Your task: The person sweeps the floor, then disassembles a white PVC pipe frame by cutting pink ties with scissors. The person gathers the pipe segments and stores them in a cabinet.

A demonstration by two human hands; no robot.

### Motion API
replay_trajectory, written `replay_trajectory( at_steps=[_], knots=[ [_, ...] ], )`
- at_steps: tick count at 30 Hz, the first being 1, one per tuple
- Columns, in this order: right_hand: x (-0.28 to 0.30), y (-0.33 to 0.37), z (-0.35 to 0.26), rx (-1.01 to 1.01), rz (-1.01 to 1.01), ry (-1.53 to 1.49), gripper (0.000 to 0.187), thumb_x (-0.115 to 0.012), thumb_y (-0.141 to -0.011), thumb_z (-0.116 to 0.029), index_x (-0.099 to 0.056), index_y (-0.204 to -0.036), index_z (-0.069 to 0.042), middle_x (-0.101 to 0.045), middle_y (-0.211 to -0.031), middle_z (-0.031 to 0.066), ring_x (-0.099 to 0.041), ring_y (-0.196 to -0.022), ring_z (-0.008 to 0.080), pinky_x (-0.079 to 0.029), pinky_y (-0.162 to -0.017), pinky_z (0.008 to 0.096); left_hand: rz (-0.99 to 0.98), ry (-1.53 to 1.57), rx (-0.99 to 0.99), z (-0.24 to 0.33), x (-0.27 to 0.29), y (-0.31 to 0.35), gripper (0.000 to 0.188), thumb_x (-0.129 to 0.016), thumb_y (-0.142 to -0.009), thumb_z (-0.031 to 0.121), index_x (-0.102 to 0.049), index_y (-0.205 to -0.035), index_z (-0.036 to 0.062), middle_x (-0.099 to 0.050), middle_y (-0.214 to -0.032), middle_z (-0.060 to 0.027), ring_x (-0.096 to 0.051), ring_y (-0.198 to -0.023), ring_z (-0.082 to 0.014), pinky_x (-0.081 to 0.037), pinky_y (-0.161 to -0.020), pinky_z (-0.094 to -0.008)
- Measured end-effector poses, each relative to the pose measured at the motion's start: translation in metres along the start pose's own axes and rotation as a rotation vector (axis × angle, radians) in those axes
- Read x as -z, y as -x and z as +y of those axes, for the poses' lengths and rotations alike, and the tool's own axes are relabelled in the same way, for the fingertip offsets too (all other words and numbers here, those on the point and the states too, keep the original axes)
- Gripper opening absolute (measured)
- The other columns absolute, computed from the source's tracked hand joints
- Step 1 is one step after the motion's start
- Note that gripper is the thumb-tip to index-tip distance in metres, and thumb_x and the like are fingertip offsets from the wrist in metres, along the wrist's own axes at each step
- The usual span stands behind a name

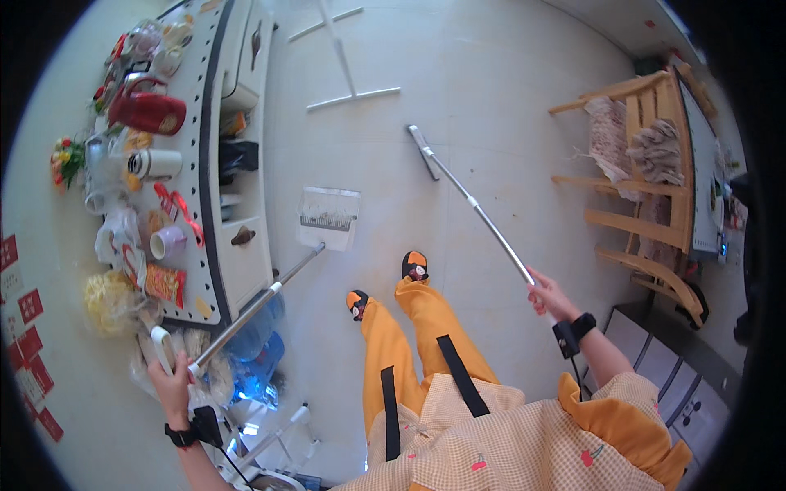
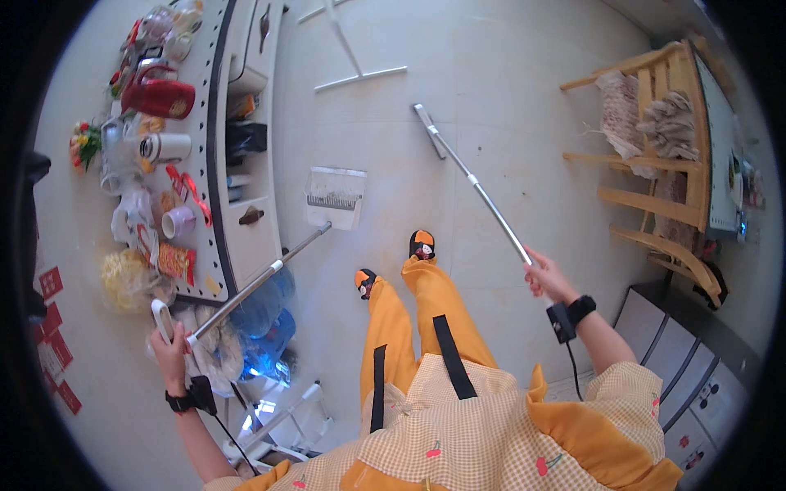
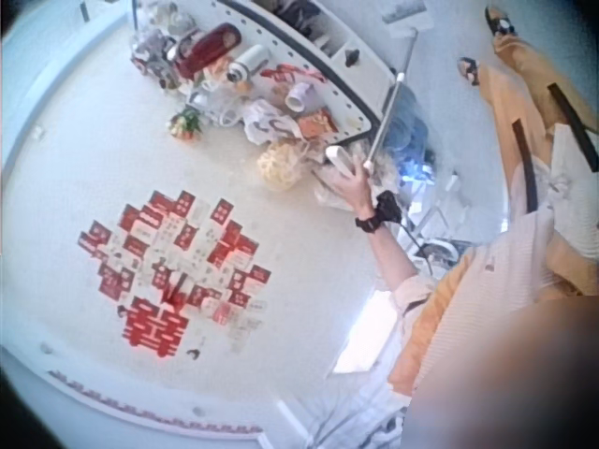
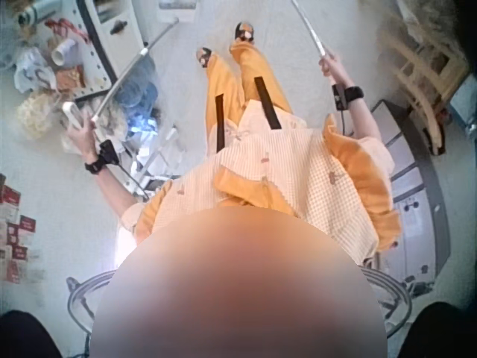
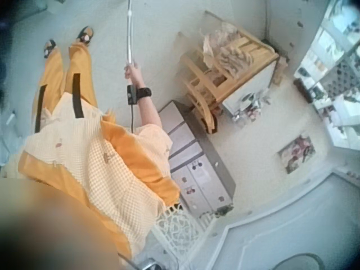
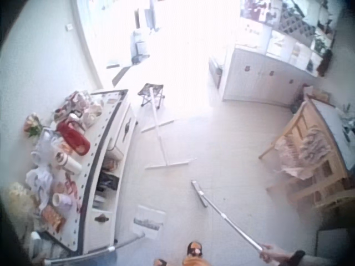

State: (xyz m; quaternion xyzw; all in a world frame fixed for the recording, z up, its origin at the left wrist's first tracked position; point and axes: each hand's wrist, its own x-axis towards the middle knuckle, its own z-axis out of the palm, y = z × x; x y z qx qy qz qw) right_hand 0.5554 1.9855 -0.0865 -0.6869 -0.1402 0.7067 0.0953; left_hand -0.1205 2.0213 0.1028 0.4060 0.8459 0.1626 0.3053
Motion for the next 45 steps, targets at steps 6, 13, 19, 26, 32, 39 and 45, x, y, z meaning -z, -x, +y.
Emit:
replay_trajectory(
  at_steps=[6,13,19,26,32,39,45],
  knots=[
    [-0.026,0.127,0.144,-0.182,0.092,0.085,0.019,-0.045,-0.093,-0.026,-0.043,-0.083,-0.010,-0.043,-0.060,-0.0019,-0.044,-0.048,0.0085,-0.036,-0.040,0.0243,-0.033,0.015,-0.073,0.041,-0.036,0.006,0.022,-0.063,-0.084,0.015,-0.053,-0.072,-0.0012,-0.058,-0.062,-0.0067,-0.049,-0.042,-0.0089,-0.038,-0.037,-0.0231],
    [-0.047,0.261,0.308,-0.396,0.457,0.253,0.035,-0.049,-0.091,-0.038,-0.059,-0.084,-0.005,-0.054,-0.062,0.0045,-0.049,-0.050,0.0121,-0.039,-0.045,0.0291,-0.098,-0.009,-0.177,0.063,-0.084,-0.027,0.022,-0.062,-0.085,0.018,-0.055,-0.075,-0.0007,-0.057,-0.062,-0.0053,-0.050,-0.044,-0.0086,-0.039,-0.038,-0.0236],
    [-0.046,0.167,0.341,-0.553,0.386,-0.906,0.039,-0.043,-0.093,-0.041,-0.047,-0.072,-0.008,-0.042,-0.053,0.0026,-0.043,-0.044,0.0161,-0.037,-0.040,0.0316,-0.043,0.001,-0.130,0.063,-0.093,-0.061,0.024,-0.062,-0.086,0.024,-0.052,-0.078,0.0040,-0.046,-0.057,0.0012,-0.046,-0.044,-0.0063,-0.040,-0.042,-0.0216],
    [-0.091,-0.032,0.191,-0.135,0.174,-1.025,0.015,-0.045,-0.088,-0.014,-0.041,-0.076,-0.007,-0.043,-0.062,0.0050,-0.046,-0.051,0.0201,-0.043,-0.050,0.0347,-0.078,-0.019,-0.208,0.063,-0.092,-0.085,0.029,-0.061,-0.087,0.025,-0.047,-0.068,0.0074,-0.040,-0.051,0.0029,-0.038,-0.040,-0.0053,-0.034,-0.040,-0.0220],
    [-0.161,-0.018,0.029,-0.132,-0.039,-1.308,0.018,-0.043,-0.091,-0.016,-0.033,-0.080,-0.006,-0.037,-0.063,0.0018,-0.039,-0.048,0.0111,-0.040,-0.045,0.0278,-0.056,0.026,-0.160,0.071,-0.093,-0.097,0.029,-0.062,-0.086,0.024,-0.046,-0.070,0.0065,-0.040,-0.050,0.0023,-0.038,-0.040,-0.0066,-0.037,-0.042,-0.0228],
    [-0.166,-0.078,-0.029,-0.042,0.038,-1.150,0.014,-0.045,-0.092,-0.020,-0.037,-0.088,-0.009,-0.036,-0.061,-0.0017,-0.035,-0.044,0.0062,-0.035,-0.038,0.0228,-0.131,0.062,-0.182,0.084,-0.096,-0.098,0.032,-0.062,-0.086,0.024,-0.045,-0.066,0.0051,-0.039,-0.048,0.0002,-0.040,-0.038,-0.0086,-0.052,-0.057,-0.0294],
    [-0.152,0.004,0.049,0.099,0.289,-1.034,0.023,-0.050,-0.092,-0.026,-0.047,-0.075,-0.010,-0.040,-0.056,-0.0049,-0.038,-0.043,0.0054,-0.036,-0.040,0.0210,-0.152,0.099,-0.182,0.096,-0.101,-0.092,0.026,-0.062,-0.087,0.024,-0.051,-0.079,0.0013,-0.042,-0.053,0.0008,-0.041,-0.040,-0.0081,-0.049,-0.055,-0.0263]
  ],
)
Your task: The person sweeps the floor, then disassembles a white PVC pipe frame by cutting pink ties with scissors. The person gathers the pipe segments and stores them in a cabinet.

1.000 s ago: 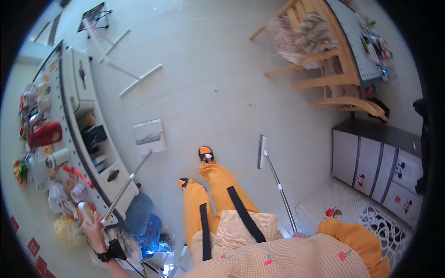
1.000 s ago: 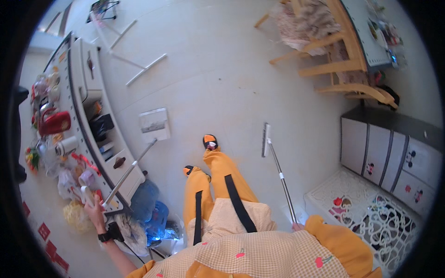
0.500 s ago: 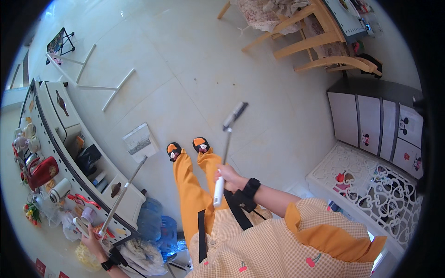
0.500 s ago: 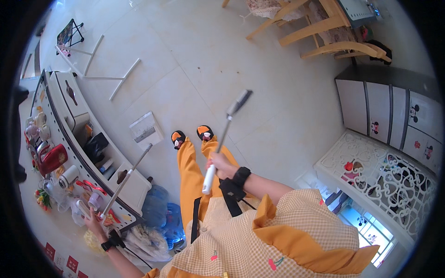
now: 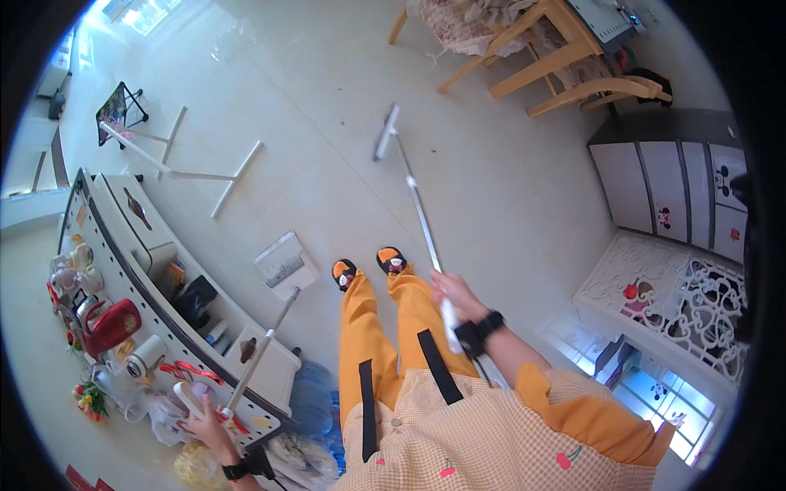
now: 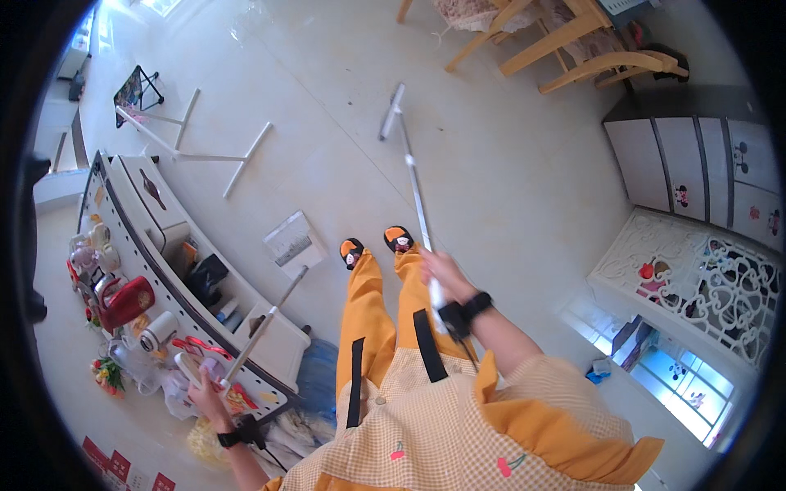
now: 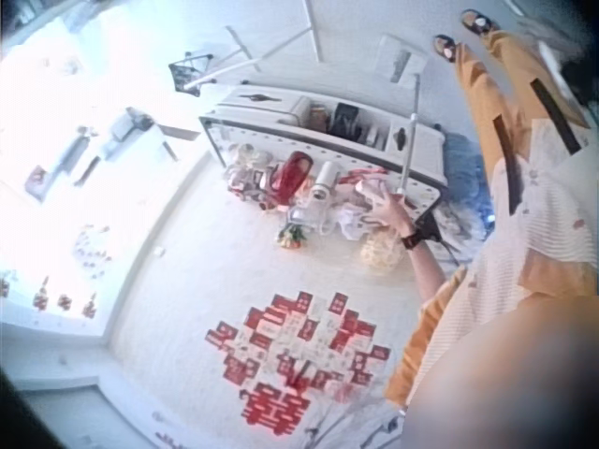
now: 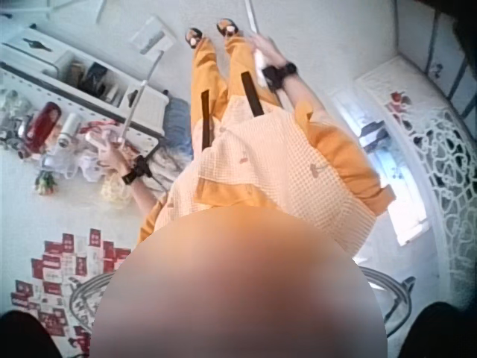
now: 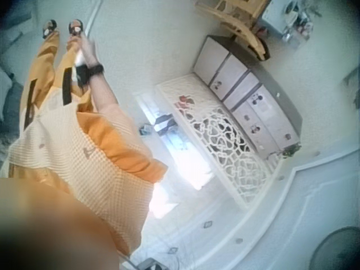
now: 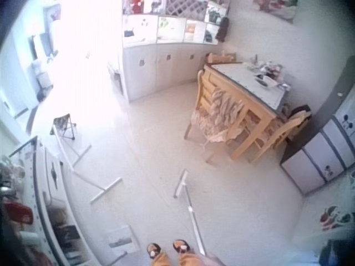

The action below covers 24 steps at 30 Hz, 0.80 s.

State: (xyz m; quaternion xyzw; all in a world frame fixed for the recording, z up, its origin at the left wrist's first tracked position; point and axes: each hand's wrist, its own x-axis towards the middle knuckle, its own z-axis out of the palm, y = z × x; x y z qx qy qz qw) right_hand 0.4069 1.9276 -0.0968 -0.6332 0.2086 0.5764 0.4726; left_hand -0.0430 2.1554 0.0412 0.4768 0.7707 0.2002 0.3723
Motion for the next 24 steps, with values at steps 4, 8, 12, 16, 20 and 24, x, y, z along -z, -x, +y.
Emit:
replay_trajectory(
  at_steps=[4,8,12,16,20,24],
  knots=[
    [0.029,0.097,0.035,-0.154,0.143,-0.050,0.029,-0.046,-0.093,-0.023,-0.039,-0.068,-0.012,-0.039,-0.057,-0.0031,-0.038,-0.044,0.0078,-0.039,-0.042,0.0256,-0.024,-0.031,-0.011,0.003,-0.001,0.002,0.024,-0.059,-0.088,0.023,-0.051,-0.075,0.0050,-0.042,-0.053,0.0016,-0.040,-0.041,-0.0068,-0.048,-0.054,-0.0257],
    [0.003,0.101,0.058,-0.316,0.071,-0.401,0.029,-0.045,-0.093,-0.019,-0.037,-0.066,-0.012,-0.036,-0.056,-0.0027,-0.037,-0.044,0.0080,-0.037,-0.044,0.0252,-0.039,-0.027,-0.009,0.005,0.001,0.003,0.022,-0.058,-0.088,0.022,-0.051,-0.076,0.0044,-0.040,-0.052,0.0024,-0.038,-0.042,-0.0063,-0.044,-0.050,-0.0233],
    [-0.070,0.059,0.074,-0.339,-0.063,-0.428,0.027,-0.046,-0.090,-0.016,-0.038,-0.064,-0.012,-0.038,-0.055,-0.0012,-0.039,-0.045,0.0111,-0.037,-0.045,0.0259,-0.035,-0.043,-0.034,0.009,0.000,0.004,0.025,-0.059,-0.088,0.022,-0.050,-0.073,0.0048,-0.039,-0.051,0.0023,-0.038,-0.043,-0.0064,-0.038,-0.044,-0.0233],
    [-0.169,0.005,0.079,-0.153,-0.239,-0.270,0.029,-0.048,-0.089,-0.022,-0.041,-0.065,-0.007,-0.040,-0.052,0.0028,-0.042,-0.044,0.0144,-0.040,-0.045,0.0317,-0.046,-0.050,-0.035,0.012,-0.007,0.004,0.027,-0.060,-0.087,0.023,-0.049,-0.070,0.0058,-0.040,-0.052,0.0020,-0.038,-0.043,-0.0070,-0.034,-0.043,-0.0233],
    [-0.188,-0.062,0.042,-0.265,-0.195,-0.346,0.028,-0.045,-0.093,-0.022,-0.035,-0.071,-0.008,-0.036,-0.056,-0.0015,-0.037,-0.043,0.0073,-0.036,-0.039,0.0242,0.037,-0.073,-0.041,0.011,-0.012,-0.002,0.029,-0.060,-0.087,0.024,-0.047,-0.067,0.0070,-0.039,-0.052,0.0020,-0.037,-0.044,-0.0074,-0.033,-0.044,-0.0241],
    [-0.119,-0.058,0.019,-0.004,-0.095,-0.289,0.023,-0.049,-0.092,-0.028,-0.043,-0.082,-0.009,-0.037,-0.057,-0.0037,-0.035,-0.043,0.0059,-0.031,-0.037,0.0215,-0.031,-0.057,-0.045,0.014,-0.011,-0.013,0.029,-0.059,-0.087,0.024,-0.047,-0.066,0.0072,-0.039,-0.053,0.0022,-0.036,-0.045,-0.0073,-0.030,-0.044,-0.0243]
  ],
)
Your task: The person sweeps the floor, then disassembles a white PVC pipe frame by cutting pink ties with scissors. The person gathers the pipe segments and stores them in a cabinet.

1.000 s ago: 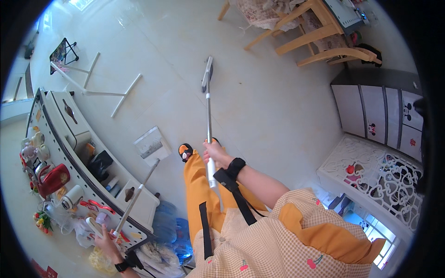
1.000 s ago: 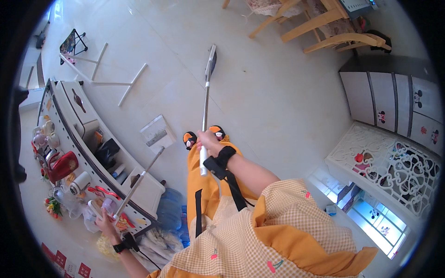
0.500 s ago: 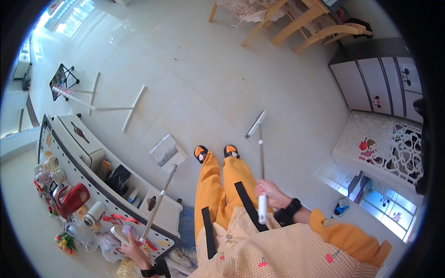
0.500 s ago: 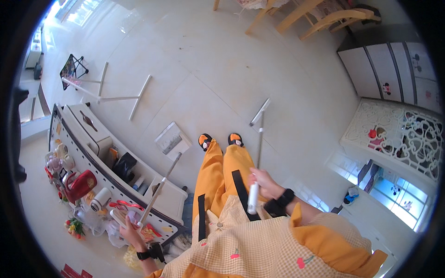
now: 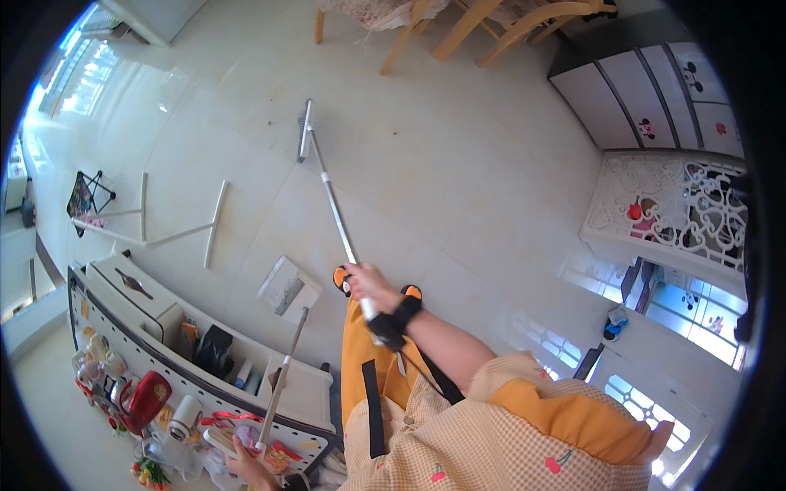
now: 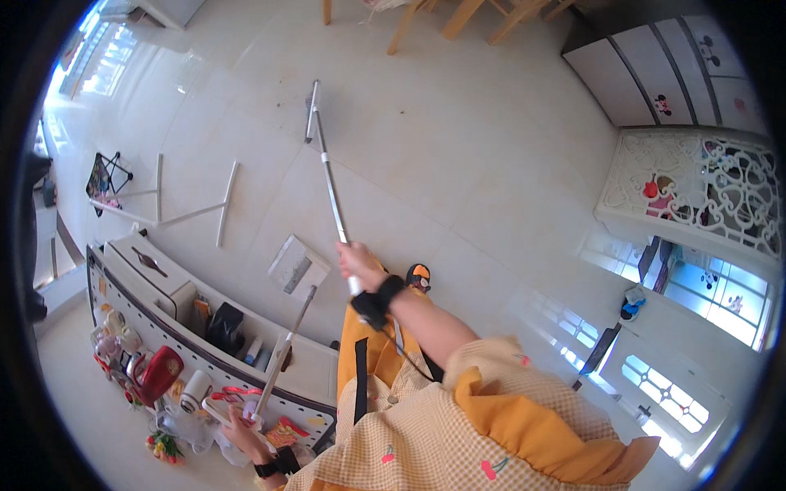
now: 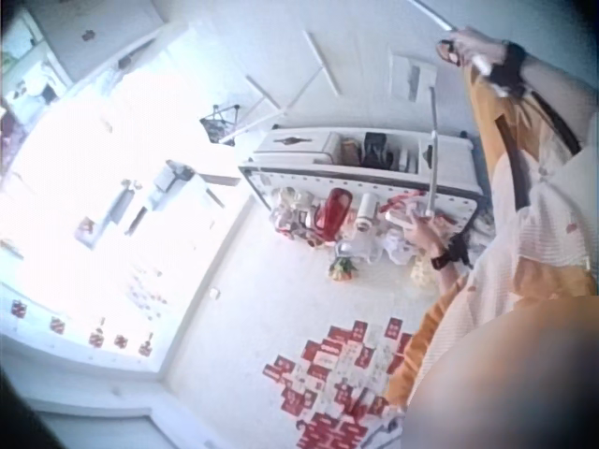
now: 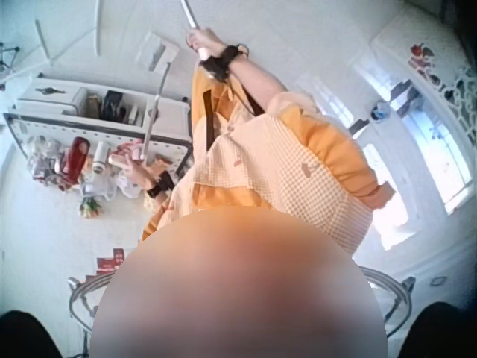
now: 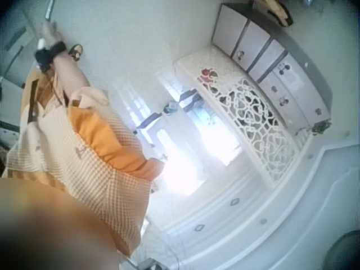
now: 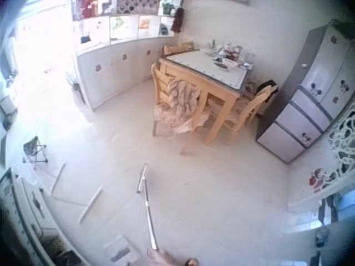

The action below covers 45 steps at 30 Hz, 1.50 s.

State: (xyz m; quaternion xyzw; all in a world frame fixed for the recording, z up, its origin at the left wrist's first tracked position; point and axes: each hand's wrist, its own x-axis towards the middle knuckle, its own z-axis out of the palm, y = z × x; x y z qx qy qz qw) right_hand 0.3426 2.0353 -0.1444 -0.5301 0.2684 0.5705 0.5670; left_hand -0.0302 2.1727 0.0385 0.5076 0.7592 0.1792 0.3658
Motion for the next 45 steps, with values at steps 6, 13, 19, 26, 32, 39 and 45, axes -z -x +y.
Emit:
replay_trajectory(
  at_steps=[6,13,19,26,32,39,45],
  knots=[
    [0.148,0.132,-0.016,0.103,0.164,0.064,0.026,-0.047,-0.093,-0.031,-0.043,-0.079,-0.011,-0.034,-0.057,-0.0073,-0.031,-0.043,0.0030,-0.030,-0.038,0.0192,-0.047,-0.003,-0.034,0.007,-0.008,0.001,0.024,-0.058,-0.087,0.022,-0.054,-0.072,0.0041,-0.042,-0.056,0.0020,-0.036,-0.045,-0.0057,-0.027,-0.041,-0.0219],
    [0.278,0.083,-0.091,0.008,0.595,0.412,0.039,-0.043,-0.088,-0.024,-0.044,-0.053,-0.009,-0.043,-0.046,0.0032,-0.042,-0.041,0.0148,-0.033,-0.037,0.0306,-0.016,-0.069,-0.036,0.022,-0.033,0.012,0.025,-0.059,-0.087,0.022,-0.059,-0.090,-0.0028,-0.048,-0.060,-0.0007,-0.038,-0.042,-0.0075,-0.031,-0.039,-0.0227],
    [0.199,-0.006,-0.118,-0.155,0.330,0.133,0.031,-0.043,-0.088,-0.017,-0.045,-0.058,-0.006,-0.047,-0.052,0.0062,-0.048,-0.046,0.0173,-0.041,-0.044,0.0320,0.077,-0.405,-0.108,0.022,-0.047,0.029,0.029,-0.060,-0.087,0.023,-0.059,-0.095,-0.0044,-0.050,-0.061,-0.0028,-0.043,-0.043,-0.0095,-0.042,-0.043,-0.0265],
    [0.055,-0.018,-0.174,-0.194,-0.019,0.463,0.022,-0.042,-0.086,-0.015,-0.043,-0.069,-0.001,-0.046,-0.054,0.0090,-0.049,-0.047,0.0198,-0.043,-0.046,0.0341,0.132,-0.312,-0.034,0.028,-0.063,0.022,0.031,-0.061,-0.086,0.019,-0.055,-0.105,-0.0043,-0.048,-0.062,-0.0007,-0.043,-0.045,-0.0092,-0.038,-0.039,-0.0243],
    [0.005,-0.034,-0.231,-0.343,-0.012,0.135,0.014,-0.041,-0.091,-0.013,-0.033,-0.082,-0.004,-0.037,-0.063,0.0013,-0.035,-0.045,0.0103,-0.039,-0.043,0.0264,0.122,-0.150,0.114,0.064,-0.088,0.035,0.033,-0.062,-0.086,0.019,-0.054,-0.107,-0.0045,-0.054,-0.073,-0.0059,-0.048,-0.049,-0.0112,-0.041,-0.041,-0.0239],
    [-0.005,-0.035,-0.289,-0.159,-0.013,0.170,0.020,-0.049,-0.092,-0.024,-0.035,-0.088,-0.011,-0.036,-0.064,-0.0036,-0.035,-0.046,0.0030,-0.034,-0.038,0.0186,0.243,-0.186,0.143,0.078,-0.096,0.033,0.023,-0.062,-0.086,0.020,-0.053,-0.092,-0.0012,-0.053,-0.068,-0.0048,-0.051,-0.050,-0.0108,-0.043,-0.043,-0.0232],
    [0.011,-0.066,-0.362,0.032,0.225,0.416,0.020,-0.050,-0.091,-0.025,-0.042,-0.084,-0.009,-0.037,-0.058,-0.0032,-0.036,-0.042,0.0063,-0.033,-0.036,0.0213,0.104,-0.187,0.213,0.090,-0.098,0.018,0.021,-0.060,-0.087,0.016,-0.056,-0.094,-0.0024,-0.054,-0.071,-0.0037,-0.050,-0.049,-0.0102,-0.038,-0.040,-0.0220]
  ],
)
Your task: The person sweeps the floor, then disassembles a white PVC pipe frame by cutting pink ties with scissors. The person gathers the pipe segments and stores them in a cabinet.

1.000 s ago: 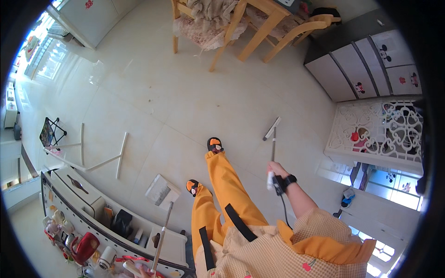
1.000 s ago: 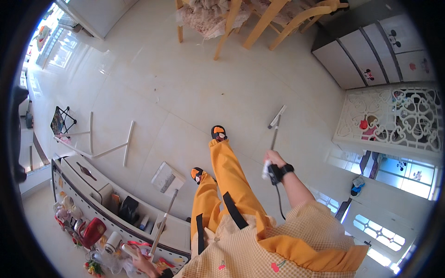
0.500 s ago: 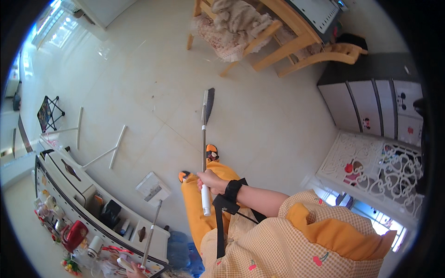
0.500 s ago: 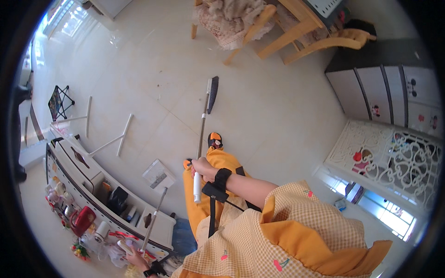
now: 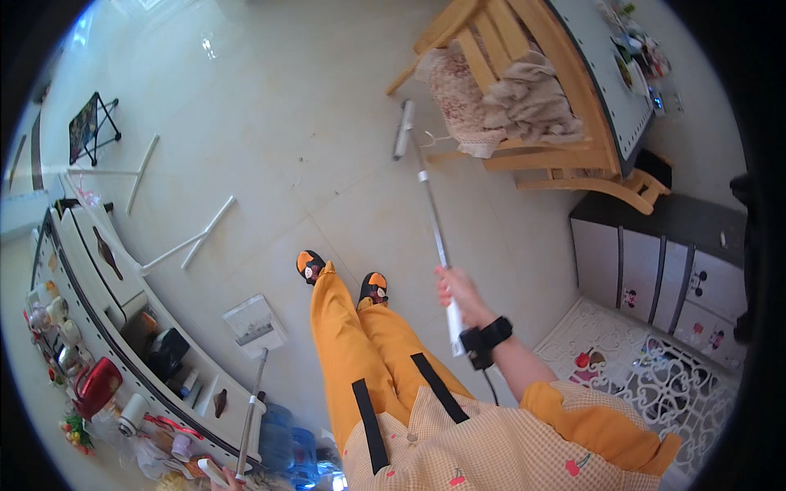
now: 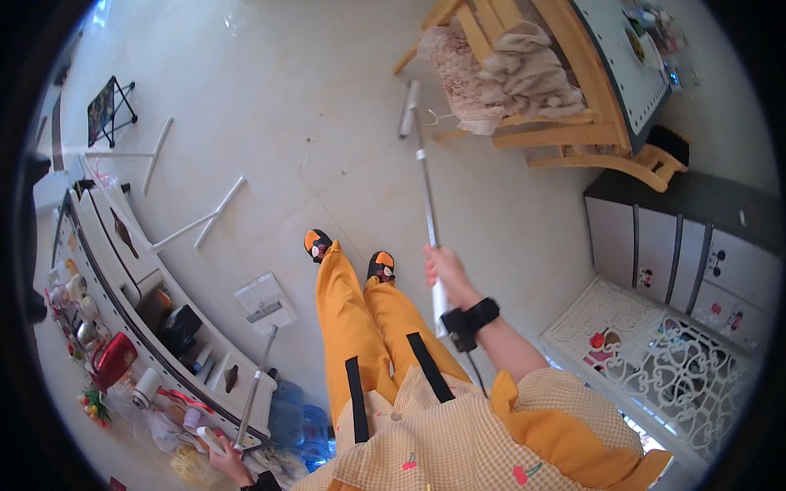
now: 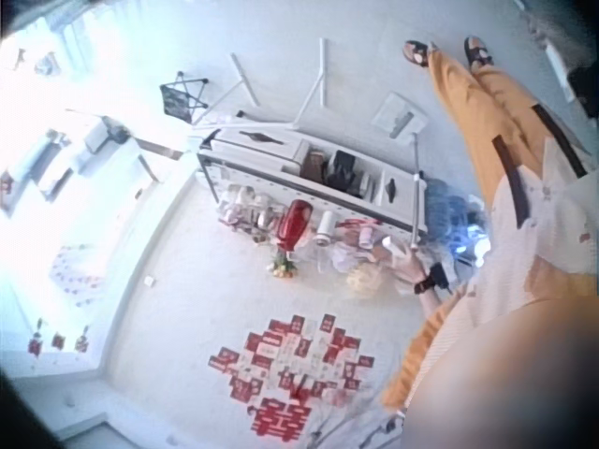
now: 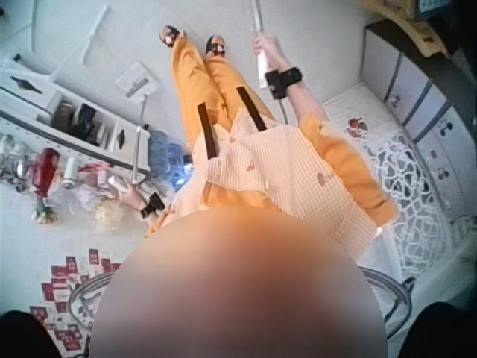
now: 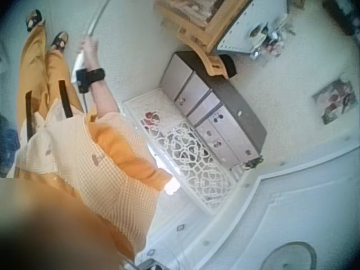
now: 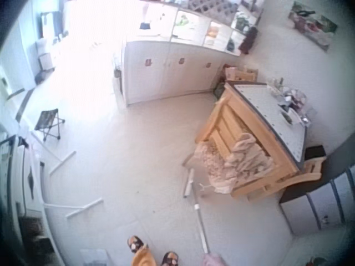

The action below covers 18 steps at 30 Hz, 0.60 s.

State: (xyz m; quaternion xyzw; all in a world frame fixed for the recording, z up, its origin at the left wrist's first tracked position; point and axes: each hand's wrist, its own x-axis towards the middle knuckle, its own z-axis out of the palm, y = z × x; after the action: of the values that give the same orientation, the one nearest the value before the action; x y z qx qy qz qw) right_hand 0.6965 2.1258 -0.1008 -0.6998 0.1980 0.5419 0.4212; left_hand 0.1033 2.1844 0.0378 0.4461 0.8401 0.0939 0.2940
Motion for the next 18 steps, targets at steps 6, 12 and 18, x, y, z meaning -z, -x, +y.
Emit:
replay_trajectory(
  at_steps=[6,12,18],
  knots=[
    [0.031,-0.173,-0.088,0.143,0.182,0.384,0.029,-0.048,-0.088,-0.025,-0.044,-0.066,-0.007,-0.044,-0.050,0.0017,-0.044,-0.039,0.0134,-0.037,-0.036,0.0279,-0.040,-0.279,0.032,0.035,0.013,-0.004,0.048,-0.068,-0.080,0.028,-0.056,-0.117,0.0005,-0.066,-0.077,-0.0152,-0.062,-0.059,-0.0221,-0.049,-0.050,-0.0343],
    [0.033,-0.270,-0.115,0.375,-0.300,1.604,0.018,-0.052,-0.069,-0.012,-0.067,-0.062,-0.005,-0.062,-0.059,0.0110,-0.060,-0.051,0.0215,-0.048,-0.049,0.0352,-0.020,-0.246,0.000,0.025,0.022,-0.026,0.038,-0.064,-0.084,0.022,-0.057,-0.107,-0.0078,-0.060,-0.061,-0.0166,-0.058,-0.048,-0.0186,-0.044,-0.038,-0.0303],
    [-0.020,-0.111,-0.010,0.052,-0.091,1.047,0.024,-0.046,-0.075,-0.011,-0.056,-0.057,0.000,-0.057,-0.052,0.0119,-0.056,-0.045,0.0208,-0.046,-0.046,0.0336,-0.106,-0.361,0.039,0.049,0.023,-0.041,0.038,-0.062,-0.085,0.020,-0.055,-0.114,-0.0037,-0.064,-0.071,-0.0151,-0.058,-0.050,-0.0190,-0.047,-0.046,-0.0312]
  ],
)
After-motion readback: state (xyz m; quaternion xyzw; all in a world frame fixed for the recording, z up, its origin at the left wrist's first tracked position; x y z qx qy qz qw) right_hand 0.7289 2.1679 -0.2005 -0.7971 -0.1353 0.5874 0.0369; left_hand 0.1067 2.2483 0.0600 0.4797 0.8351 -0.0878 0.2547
